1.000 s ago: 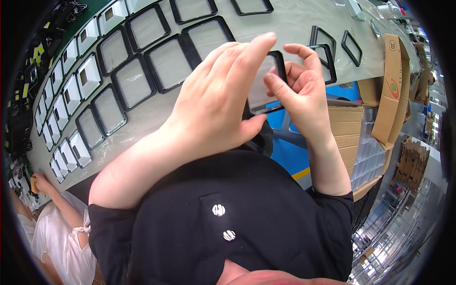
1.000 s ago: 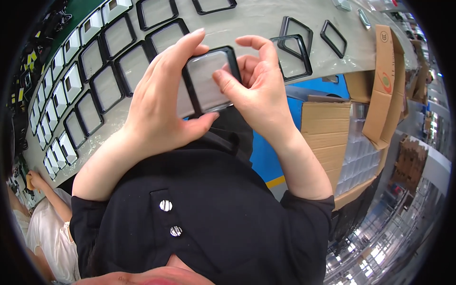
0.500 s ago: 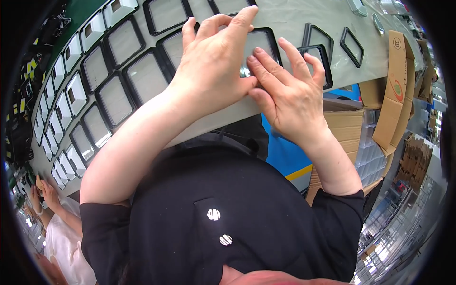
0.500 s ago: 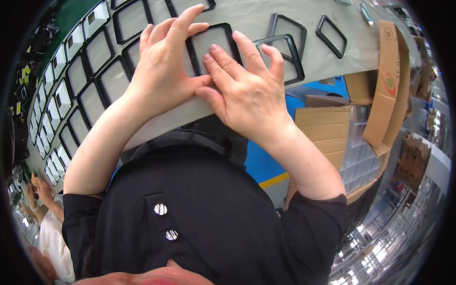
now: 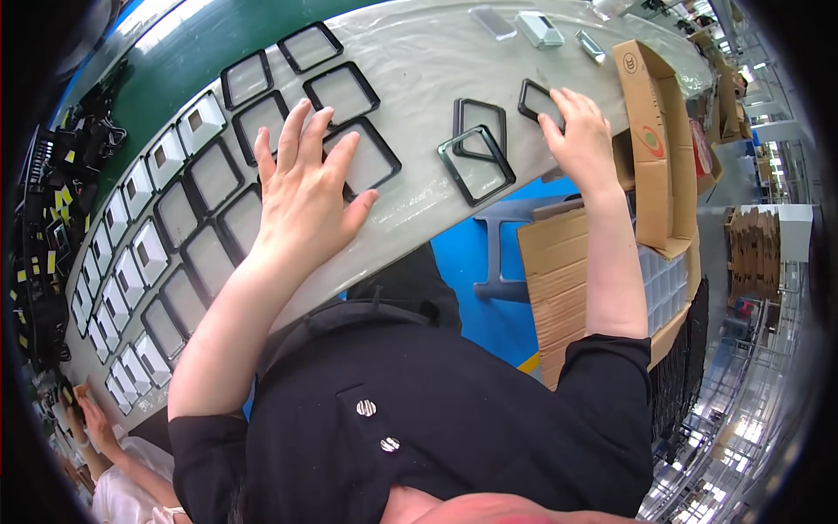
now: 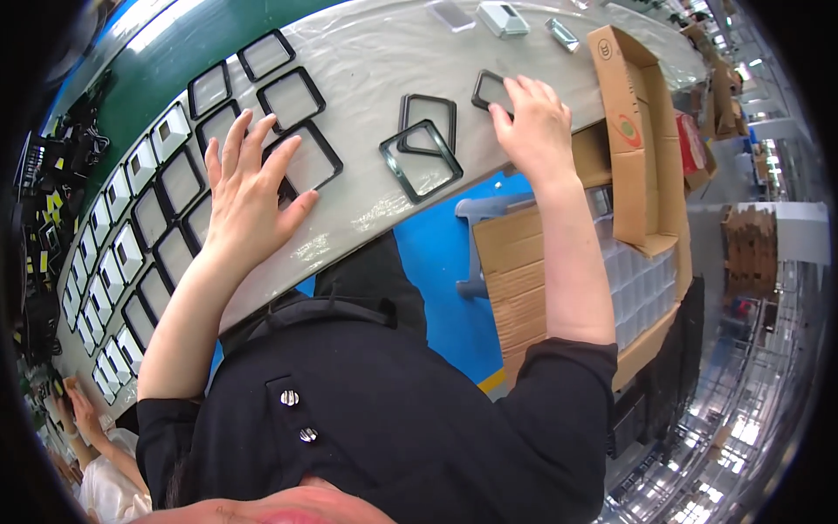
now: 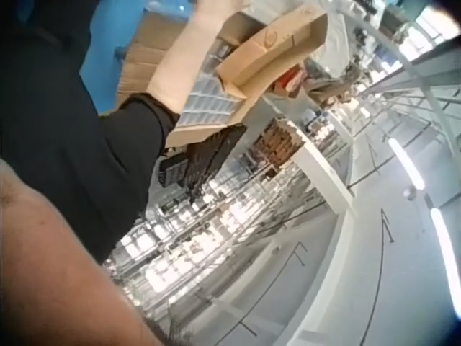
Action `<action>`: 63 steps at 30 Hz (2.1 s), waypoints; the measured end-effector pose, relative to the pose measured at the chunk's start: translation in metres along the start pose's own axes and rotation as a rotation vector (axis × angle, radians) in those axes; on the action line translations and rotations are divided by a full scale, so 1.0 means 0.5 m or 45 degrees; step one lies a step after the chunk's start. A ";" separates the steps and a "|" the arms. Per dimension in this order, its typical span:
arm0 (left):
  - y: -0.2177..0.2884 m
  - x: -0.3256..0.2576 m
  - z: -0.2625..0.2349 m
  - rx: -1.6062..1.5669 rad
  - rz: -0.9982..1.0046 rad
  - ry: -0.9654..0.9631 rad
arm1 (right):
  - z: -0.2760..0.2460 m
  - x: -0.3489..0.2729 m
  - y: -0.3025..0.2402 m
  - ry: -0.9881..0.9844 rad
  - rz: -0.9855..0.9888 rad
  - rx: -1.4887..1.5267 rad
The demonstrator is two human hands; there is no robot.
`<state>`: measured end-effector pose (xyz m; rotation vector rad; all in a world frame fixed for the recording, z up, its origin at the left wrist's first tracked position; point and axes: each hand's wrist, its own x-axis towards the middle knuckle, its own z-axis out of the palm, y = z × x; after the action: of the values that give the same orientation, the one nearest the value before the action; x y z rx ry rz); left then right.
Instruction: Assembling lighting fixture components by placing glass panels into frames and stacking plastic housings.
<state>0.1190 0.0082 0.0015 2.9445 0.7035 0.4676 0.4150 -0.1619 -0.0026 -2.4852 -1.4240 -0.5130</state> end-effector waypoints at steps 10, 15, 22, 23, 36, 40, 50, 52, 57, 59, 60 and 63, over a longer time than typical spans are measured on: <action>0.016 -0.036 -0.079 -0.717 0.177 0.238 | -0.068 -0.004 -0.148 -0.354 0.327 1.989; 0.016 -0.039 -0.083 -0.977 0.315 0.422 | -0.128 -0.030 -0.280 -1.210 0.424 2.709; -0.038 -0.079 -0.090 -0.946 0.074 0.532 | 0.012 0.162 -0.217 0.179 -0.334 0.780; -0.045 -0.085 -0.089 -0.959 0.048 0.544 | 0.064 0.211 -0.156 0.199 -0.254 0.564; -0.099 -0.136 -0.082 -0.832 -0.159 0.473 | 0.173 0.287 -0.041 0.041 -0.062 -0.284; -0.097 -0.133 -0.076 -0.935 -0.099 0.565 | 0.088 0.262 -0.076 0.429 -0.129 0.264; -0.079 -0.153 -0.084 -1.126 0.031 0.588 | -0.092 -0.003 -0.443 -0.773 0.158 2.088; -0.079 -0.161 -0.085 -1.096 0.036 0.539 | -0.094 -0.019 -0.447 -0.748 0.111 2.061; -0.066 -0.165 -0.090 -1.091 0.080 0.573 | -0.121 -0.006 -0.474 -0.988 0.234 2.154; -0.066 -0.164 -0.095 -1.077 0.080 0.573 | -0.115 -0.004 -0.477 -1.074 0.276 2.198; -0.065 -0.163 -0.099 -1.074 0.058 0.548 | -0.115 -0.003 -0.476 -1.077 0.278 2.198; -0.067 -0.165 -0.097 -1.069 0.049 0.540 | -0.115 -0.004 -0.476 -1.123 0.279 2.256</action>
<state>0.0196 0.0012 0.0202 2.0834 0.3411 1.0899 0.1975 -0.0655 0.0551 -1.1569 -0.8579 1.4166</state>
